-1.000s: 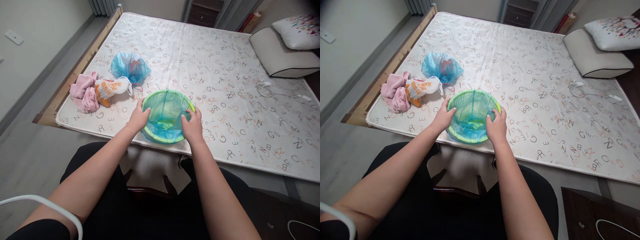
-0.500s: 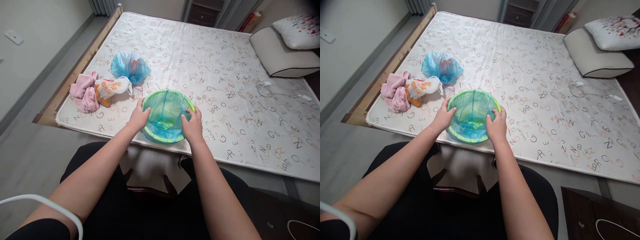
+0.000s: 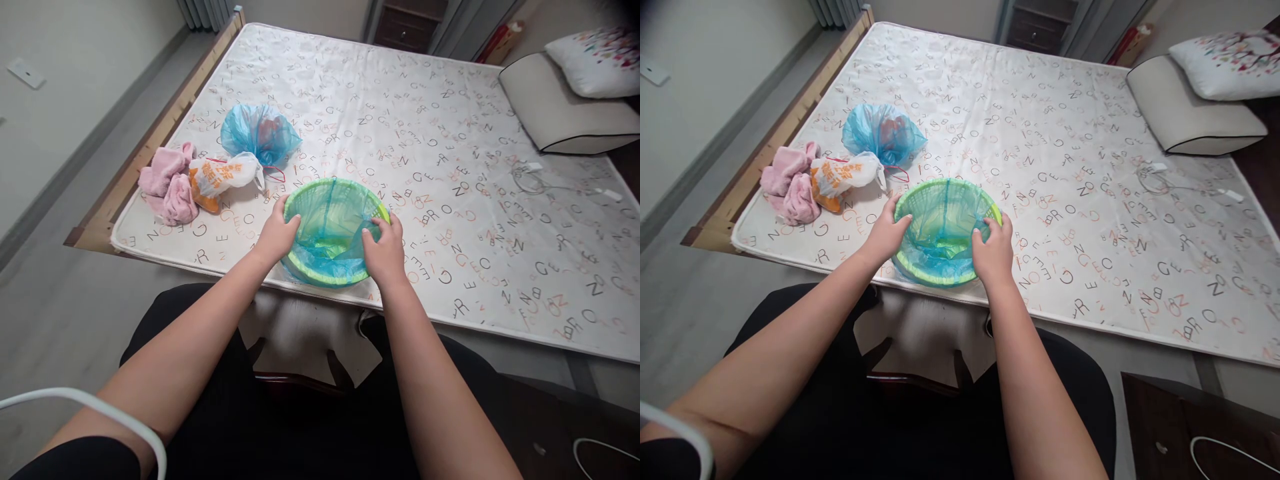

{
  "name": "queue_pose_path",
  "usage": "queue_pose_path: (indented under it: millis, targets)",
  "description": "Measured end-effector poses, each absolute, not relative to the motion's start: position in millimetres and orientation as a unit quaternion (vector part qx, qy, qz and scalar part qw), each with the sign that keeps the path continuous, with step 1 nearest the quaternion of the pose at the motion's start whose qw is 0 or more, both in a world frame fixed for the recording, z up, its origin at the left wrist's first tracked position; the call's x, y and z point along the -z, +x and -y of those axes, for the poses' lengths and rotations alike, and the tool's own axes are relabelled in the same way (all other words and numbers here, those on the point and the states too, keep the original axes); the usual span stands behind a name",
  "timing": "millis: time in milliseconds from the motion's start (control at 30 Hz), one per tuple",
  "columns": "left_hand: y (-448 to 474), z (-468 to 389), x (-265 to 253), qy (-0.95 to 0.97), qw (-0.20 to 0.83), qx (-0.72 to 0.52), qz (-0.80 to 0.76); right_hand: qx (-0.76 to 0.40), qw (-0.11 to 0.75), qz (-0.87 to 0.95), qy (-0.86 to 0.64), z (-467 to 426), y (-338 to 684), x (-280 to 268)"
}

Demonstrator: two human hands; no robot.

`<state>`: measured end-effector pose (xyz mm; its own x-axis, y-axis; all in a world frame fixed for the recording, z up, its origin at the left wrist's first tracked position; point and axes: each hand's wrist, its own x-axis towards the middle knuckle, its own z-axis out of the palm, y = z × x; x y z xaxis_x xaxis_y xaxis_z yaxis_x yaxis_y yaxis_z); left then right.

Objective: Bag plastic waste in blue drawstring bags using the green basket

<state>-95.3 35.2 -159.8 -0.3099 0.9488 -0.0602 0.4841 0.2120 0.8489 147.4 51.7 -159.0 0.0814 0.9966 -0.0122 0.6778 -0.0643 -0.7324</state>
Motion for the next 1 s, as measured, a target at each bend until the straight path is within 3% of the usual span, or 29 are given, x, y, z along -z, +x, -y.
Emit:
queue_pose_path:
  millis: [1000]
  targets:
    - [-95.3, -34.5, 158.3, 0.501, 0.31, -0.38, -0.713, -0.267, 0.297, 0.624, -0.672, -50.7, 148.7, 163.2]
